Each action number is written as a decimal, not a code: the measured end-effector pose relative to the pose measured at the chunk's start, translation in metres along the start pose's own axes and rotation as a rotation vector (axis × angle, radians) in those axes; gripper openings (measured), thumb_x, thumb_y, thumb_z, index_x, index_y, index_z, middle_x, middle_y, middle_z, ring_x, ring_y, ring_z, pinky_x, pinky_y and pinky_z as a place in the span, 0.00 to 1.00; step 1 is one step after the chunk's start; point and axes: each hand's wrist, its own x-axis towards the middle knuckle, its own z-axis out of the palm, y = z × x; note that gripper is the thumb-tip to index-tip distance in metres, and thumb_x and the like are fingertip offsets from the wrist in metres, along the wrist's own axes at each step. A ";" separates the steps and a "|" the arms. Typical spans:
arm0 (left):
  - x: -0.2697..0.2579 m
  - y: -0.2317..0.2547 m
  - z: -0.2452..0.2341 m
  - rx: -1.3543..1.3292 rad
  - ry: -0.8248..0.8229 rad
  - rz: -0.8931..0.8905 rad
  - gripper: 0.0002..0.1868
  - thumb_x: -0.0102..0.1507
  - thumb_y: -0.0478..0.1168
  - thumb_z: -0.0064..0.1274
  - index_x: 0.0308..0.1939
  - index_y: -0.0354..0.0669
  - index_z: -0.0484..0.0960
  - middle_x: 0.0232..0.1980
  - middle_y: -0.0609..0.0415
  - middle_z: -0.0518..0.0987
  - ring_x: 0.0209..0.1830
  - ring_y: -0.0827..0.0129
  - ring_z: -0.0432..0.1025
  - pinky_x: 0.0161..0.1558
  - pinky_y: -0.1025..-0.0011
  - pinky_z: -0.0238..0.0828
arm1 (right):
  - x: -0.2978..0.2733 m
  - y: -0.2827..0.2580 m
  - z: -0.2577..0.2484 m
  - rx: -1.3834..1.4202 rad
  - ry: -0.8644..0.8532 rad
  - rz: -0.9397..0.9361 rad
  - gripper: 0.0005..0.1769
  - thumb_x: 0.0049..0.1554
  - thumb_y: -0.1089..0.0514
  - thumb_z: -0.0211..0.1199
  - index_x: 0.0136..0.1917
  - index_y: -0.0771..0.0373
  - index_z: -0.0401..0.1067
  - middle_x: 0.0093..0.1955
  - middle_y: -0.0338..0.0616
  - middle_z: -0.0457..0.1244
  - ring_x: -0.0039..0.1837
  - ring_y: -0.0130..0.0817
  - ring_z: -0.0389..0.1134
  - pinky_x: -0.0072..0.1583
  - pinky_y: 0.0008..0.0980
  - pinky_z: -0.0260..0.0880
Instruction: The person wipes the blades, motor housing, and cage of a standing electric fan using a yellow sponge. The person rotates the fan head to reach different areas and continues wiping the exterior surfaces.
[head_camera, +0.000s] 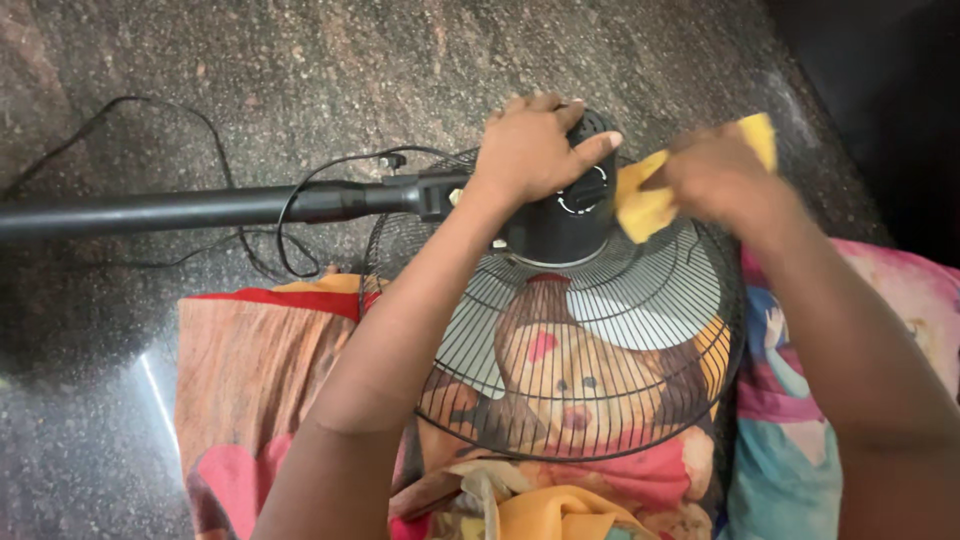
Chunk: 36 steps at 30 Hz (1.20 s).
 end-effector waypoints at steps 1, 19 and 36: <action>0.000 -0.001 0.000 -0.008 0.015 -0.004 0.41 0.59 0.74 0.43 0.61 0.50 0.81 0.63 0.47 0.77 0.65 0.46 0.68 0.63 0.41 0.60 | 0.005 0.003 0.004 -0.038 0.050 0.042 0.26 0.48 0.48 0.70 0.61 0.30 0.79 0.60 0.36 0.69 0.68 0.41 0.65 0.69 0.49 0.60; -0.004 -0.001 0.006 -0.019 0.053 -0.004 0.41 0.59 0.74 0.43 0.61 0.50 0.81 0.63 0.50 0.77 0.64 0.49 0.69 0.61 0.43 0.63 | 0.052 0.050 0.091 -0.163 0.365 0.250 0.15 0.58 0.44 0.65 0.58 0.36 0.81 0.62 0.43 0.69 0.71 0.45 0.65 0.74 0.69 0.44; 0.000 -0.002 0.009 -0.027 0.015 -0.015 0.42 0.60 0.75 0.42 0.62 0.49 0.80 0.67 0.50 0.75 0.67 0.50 0.68 0.64 0.45 0.63 | -0.021 0.078 0.116 -0.238 0.241 0.302 0.27 0.55 0.41 0.68 0.68 0.21 0.73 0.69 0.36 0.66 0.73 0.40 0.65 0.73 0.79 0.45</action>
